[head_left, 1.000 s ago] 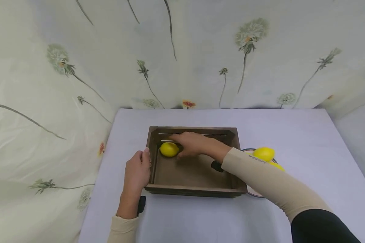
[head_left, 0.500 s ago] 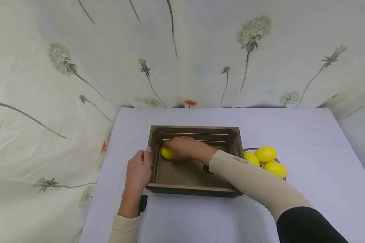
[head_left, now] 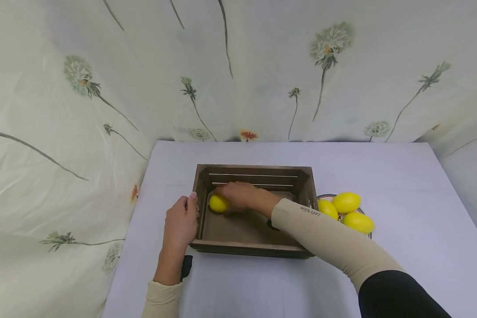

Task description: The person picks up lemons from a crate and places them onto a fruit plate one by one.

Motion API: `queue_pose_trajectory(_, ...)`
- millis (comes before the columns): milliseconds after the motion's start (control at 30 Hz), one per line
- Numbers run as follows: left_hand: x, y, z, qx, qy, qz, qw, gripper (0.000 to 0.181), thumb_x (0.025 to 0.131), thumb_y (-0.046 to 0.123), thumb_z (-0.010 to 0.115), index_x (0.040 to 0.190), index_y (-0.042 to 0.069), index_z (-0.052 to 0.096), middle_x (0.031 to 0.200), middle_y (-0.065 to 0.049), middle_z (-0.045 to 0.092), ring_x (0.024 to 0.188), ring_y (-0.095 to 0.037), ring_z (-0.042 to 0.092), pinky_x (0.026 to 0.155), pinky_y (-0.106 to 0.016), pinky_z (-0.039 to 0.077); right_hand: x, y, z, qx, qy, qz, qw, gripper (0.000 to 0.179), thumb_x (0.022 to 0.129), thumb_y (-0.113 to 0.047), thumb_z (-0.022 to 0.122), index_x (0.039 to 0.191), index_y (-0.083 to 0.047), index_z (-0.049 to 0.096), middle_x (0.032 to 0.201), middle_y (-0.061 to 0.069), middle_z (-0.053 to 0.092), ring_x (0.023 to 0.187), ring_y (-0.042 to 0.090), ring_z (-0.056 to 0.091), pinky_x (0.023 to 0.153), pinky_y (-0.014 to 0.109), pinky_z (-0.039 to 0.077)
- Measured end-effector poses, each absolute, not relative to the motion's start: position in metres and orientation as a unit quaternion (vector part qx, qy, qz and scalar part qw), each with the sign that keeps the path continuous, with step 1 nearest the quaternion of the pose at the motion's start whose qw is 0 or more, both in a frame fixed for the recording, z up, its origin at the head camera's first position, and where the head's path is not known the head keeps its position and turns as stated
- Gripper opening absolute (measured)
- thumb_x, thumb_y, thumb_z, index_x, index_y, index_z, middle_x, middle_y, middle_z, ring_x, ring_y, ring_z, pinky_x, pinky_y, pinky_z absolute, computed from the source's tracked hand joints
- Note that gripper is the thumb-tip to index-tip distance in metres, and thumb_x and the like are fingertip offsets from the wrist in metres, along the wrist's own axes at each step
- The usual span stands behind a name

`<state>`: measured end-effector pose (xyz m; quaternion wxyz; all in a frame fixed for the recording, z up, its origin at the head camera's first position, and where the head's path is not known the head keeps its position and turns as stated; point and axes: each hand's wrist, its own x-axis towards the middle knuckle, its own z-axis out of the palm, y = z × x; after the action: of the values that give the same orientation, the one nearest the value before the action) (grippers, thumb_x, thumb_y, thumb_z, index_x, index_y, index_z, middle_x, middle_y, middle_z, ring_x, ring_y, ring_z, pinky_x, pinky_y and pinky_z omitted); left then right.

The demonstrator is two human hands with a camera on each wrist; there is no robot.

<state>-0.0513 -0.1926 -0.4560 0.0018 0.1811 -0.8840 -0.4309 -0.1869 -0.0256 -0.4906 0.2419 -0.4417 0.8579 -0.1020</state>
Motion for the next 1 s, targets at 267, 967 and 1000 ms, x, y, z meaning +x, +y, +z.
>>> queue_pose_trajectory(267, -0.051, -0.192, -0.455, 0.178, -0.882, -0.437, -0.001, 0.056, 0.112, 0.051, 0.038, 0.095, 0.004, 0.063, 0.080, -0.008, 0.065, 0.061, -0.022, 0.055, 0.053, -0.034, 0.046, -0.185, -0.026, -0.490, -0.443, 0.850, -0.123, 0.258, 0.063, 0.086, -0.021, 0.088, 0.140, -0.007, 0.058, 0.121, 0.005, 0.067, 0.104, 0.020, 0.063, 0.099, 0.037, 0.051)
queue_pose_trajectory(967, -0.051, -0.194, -0.454, 0.179, -0.883, -0.435, 0.000, 0.054, 0.113, 0.049, 0.038, 0.096, 0.004, 0.063, 0.082, -0.010, 0.066, 0.061, -0.022, 0.053, 0.054, -0.034, 0.045, -0.186, -0.030, -0.477, -0.456, 0.825, -0.176, 0.284, 0.056, 0.087, -0.014, 0.086, 0.136, -0.006, 0.059, 0.123, 0.006, 0.066, 0.106, 0.020, 0.062, 0.099, 0.037, 0.051)
queue_pose_trajectory(1000, -0.051, -0.194, -0.455, 0.180, -0.883, -0.434, 0.000, 0.054, 0.113, 0.049, 0.038, 0.096, 0.004, 0.063, 0.082, -0.010, 0.065, 0.061, -0.022, 0.053, 0.054, -0.034, 0.045, -0.186, -0.030, -0.477, -0.458, 0.823, -0.180, 0.283, 0.056, 0.087, -0.014, 0.086, 0.136, -0.006, 0.059, 0.123, 0.005, 0.066, 0.105, 0.020, 0.062, 0.099, 0.037, 0.051)
